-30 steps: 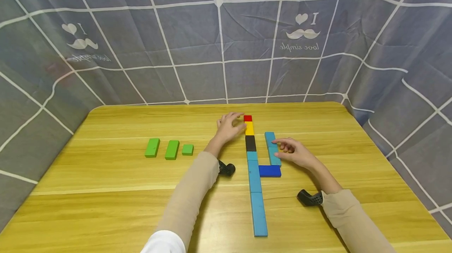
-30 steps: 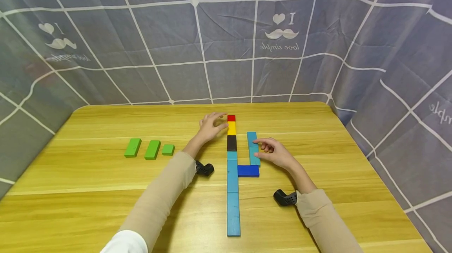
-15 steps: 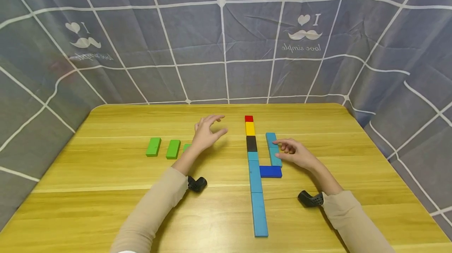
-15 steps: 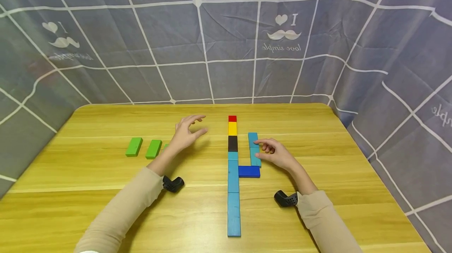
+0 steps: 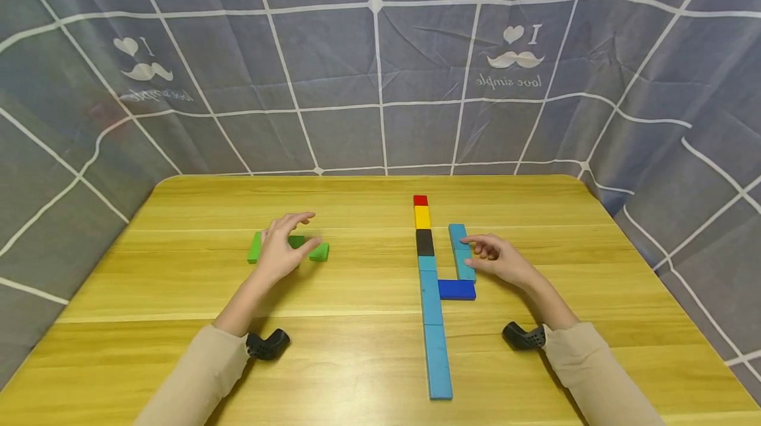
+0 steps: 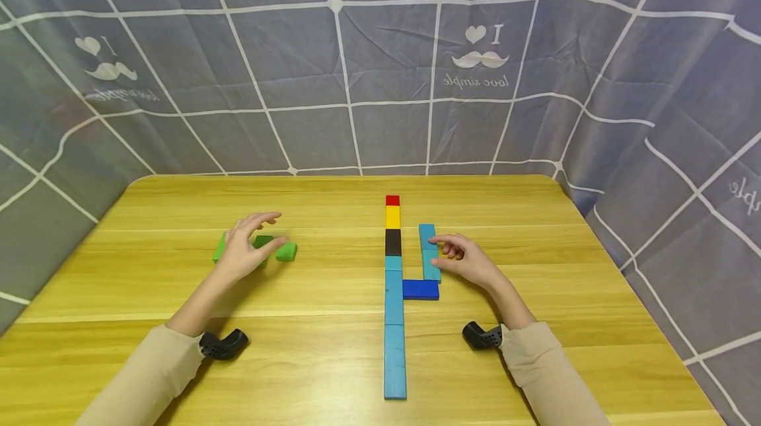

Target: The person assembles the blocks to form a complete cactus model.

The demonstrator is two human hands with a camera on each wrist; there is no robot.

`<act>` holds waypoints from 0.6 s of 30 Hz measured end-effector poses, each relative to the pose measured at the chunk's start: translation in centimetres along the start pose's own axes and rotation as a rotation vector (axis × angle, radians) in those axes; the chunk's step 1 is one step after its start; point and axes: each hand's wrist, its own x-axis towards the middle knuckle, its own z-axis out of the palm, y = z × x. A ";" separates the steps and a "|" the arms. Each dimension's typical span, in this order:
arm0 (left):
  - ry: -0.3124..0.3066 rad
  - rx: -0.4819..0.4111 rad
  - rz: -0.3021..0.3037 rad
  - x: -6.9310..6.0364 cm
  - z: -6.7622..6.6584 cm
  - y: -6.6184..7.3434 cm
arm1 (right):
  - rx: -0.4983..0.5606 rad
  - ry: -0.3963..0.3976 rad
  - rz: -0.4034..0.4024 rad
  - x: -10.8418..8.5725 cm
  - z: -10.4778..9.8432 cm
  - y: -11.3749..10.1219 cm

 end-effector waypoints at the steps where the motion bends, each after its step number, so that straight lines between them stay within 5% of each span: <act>1: 0.016 0.011 -0.008 -0.4 -0.4 -0.3 | 0.000 0.000 0.001 0.0 0.0 0.0; 9: 0.148 0.109 -0.093 -3.5 -2.3 -2.4 | 0.000 0.001 0.004 -0.1 0.0 0.0; 18: 0.336 0.179 -0.212 -5.5 -2.7 -3.5 | -0.005 0.001 -0.002 0.0 -0.1 0.0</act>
